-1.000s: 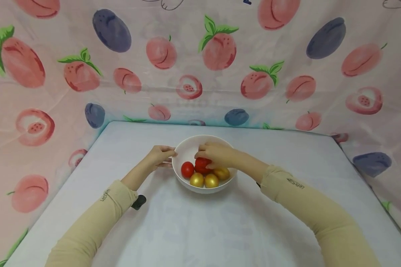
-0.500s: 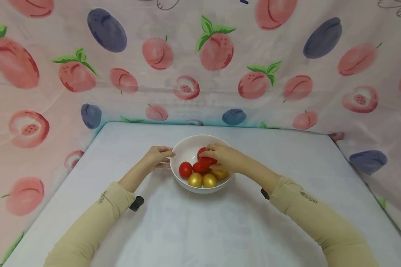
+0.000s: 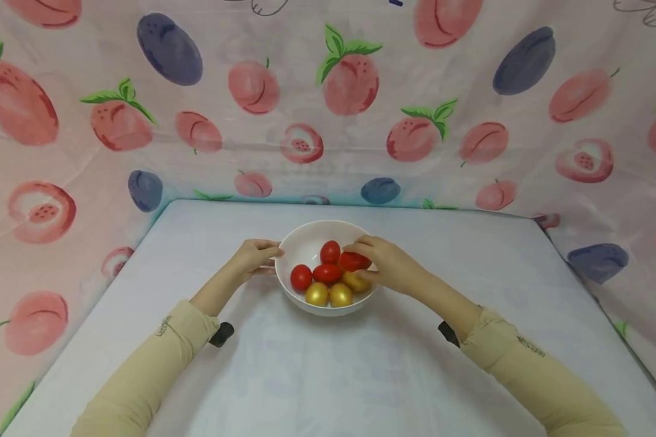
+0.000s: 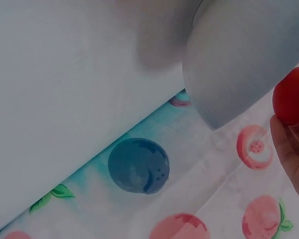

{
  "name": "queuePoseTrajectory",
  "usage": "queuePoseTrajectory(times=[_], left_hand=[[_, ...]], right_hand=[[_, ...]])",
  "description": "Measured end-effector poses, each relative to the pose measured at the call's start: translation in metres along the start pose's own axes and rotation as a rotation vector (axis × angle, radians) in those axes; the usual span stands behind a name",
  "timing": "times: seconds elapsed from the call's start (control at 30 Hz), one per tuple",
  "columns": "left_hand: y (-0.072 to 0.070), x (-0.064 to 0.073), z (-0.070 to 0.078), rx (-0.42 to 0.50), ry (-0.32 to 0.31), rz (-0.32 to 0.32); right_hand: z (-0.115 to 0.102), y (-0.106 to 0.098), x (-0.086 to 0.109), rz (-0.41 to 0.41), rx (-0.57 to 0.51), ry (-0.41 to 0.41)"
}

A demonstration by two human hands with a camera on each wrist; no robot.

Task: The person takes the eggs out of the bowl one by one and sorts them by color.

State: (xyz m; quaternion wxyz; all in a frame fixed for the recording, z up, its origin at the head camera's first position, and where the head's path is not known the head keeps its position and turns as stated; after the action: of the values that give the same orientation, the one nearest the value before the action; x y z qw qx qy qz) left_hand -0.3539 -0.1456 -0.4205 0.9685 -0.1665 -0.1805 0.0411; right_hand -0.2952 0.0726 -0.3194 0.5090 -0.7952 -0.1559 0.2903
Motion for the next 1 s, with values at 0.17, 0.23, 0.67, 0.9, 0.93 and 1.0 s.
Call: queuePoseTrajectory(times=[0.17,0.23,0.67,0.9,0.93,1.0], left_hand=[[0.000,0.000,0.000,0.001,-0.007,0.001],[0.000,0.000,0.000,0.003,-0.006,0.002],[0.001,-0.001,-0.002,0.025,-0.005,-0.002],[0.001,0.000,-0.003,0.041,-0.007,0.001],[0.001,0.000,-0.003,0.043,-0.008,0.002],[0.001,0.000,-0.002,0.042,-0.006,0.003]], right_hand=[[0.008,-0.012,0.007,0.090,-0.040,0.033],[0.012,-0.016,0.009,0.121,-0.058,0.041],[0.036,-0.027,0.026,0.220,-0.212,0.181],[0.060,-0.029,0.037,0.256,-0.243,0.323],[0.064,-0.029,0.038,0.263,-0.245,0.339],[0.071,-0.029,0.041,0.272,-0.251,0.371]])
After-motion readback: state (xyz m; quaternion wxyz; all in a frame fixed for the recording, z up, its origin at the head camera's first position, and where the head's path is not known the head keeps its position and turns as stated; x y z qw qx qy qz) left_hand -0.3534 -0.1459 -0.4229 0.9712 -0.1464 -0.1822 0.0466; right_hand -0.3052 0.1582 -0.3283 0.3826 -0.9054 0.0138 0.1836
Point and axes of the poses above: each hand's wrist, its own x-axis away from the middle knuckle, its own y-axis out of the palm, z = x × y, the point moved 10 cm from there along -x, towards the middle knuckle, and after that the axes turned 12 degrees about z, right-handed, at the moved point
